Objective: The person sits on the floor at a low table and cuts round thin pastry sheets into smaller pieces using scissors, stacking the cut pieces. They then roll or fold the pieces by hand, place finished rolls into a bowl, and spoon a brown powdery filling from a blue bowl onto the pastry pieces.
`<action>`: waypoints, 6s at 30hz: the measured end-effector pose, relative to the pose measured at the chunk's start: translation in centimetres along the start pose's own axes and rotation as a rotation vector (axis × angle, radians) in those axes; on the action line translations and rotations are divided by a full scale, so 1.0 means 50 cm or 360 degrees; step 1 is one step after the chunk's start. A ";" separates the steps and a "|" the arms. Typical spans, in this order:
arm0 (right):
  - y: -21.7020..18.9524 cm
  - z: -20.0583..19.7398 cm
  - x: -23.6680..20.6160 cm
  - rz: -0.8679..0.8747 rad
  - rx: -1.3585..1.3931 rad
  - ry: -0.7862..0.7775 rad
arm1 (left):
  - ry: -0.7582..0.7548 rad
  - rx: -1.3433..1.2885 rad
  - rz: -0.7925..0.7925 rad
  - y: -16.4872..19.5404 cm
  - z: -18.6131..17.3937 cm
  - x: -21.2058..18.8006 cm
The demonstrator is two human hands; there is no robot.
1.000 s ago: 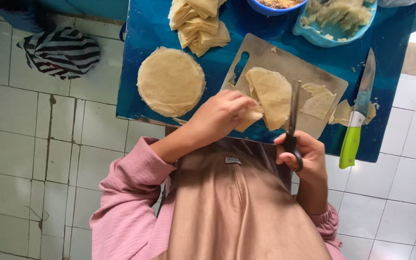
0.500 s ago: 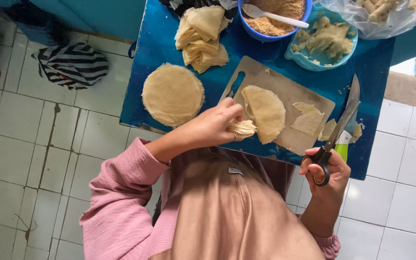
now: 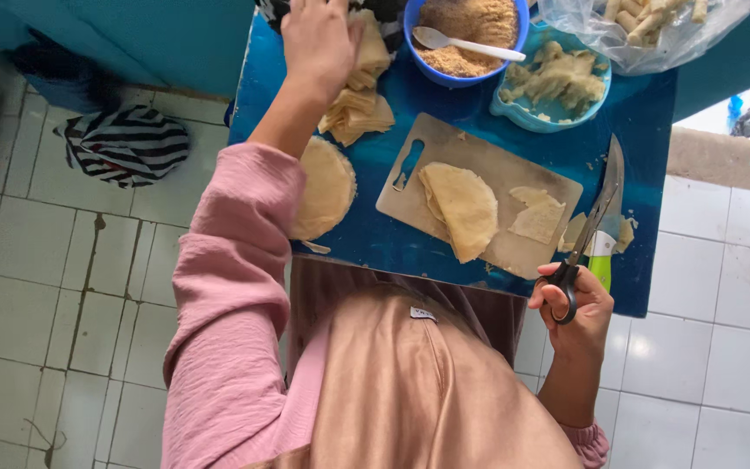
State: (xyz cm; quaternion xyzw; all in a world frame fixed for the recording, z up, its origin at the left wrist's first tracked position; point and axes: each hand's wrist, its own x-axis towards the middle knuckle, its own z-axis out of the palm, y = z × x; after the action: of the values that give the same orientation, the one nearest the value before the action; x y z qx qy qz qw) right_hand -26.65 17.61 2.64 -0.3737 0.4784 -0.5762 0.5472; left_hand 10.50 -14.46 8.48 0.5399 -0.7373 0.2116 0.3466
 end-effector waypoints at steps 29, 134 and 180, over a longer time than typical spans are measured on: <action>0.021 -0.020 -0.070 0.0904 -0.0317 -0.0735 | -0.1729 -0.1269 -0.0467 0.239 -0.124 -0.237; 0.062 0.274 0.027 0.0617 -0.0953 -0.1099 | -0.1361 -0.2144 -0.1459 0.182 -0.286 -0.455; 0.122 0.009 0.047 0.0434 0.0574 -0.0811 | -0.0520 -0.1660 -0.0878 0.018 -0.331 -0.240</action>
State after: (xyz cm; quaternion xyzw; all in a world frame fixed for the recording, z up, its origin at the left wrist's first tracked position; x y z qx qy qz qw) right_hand -24.85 15.58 -3.32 -0.3354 0.2622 -0.4611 0.7785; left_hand 16.47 4.97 10.73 0.4956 -0.6203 -0.3604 0.4896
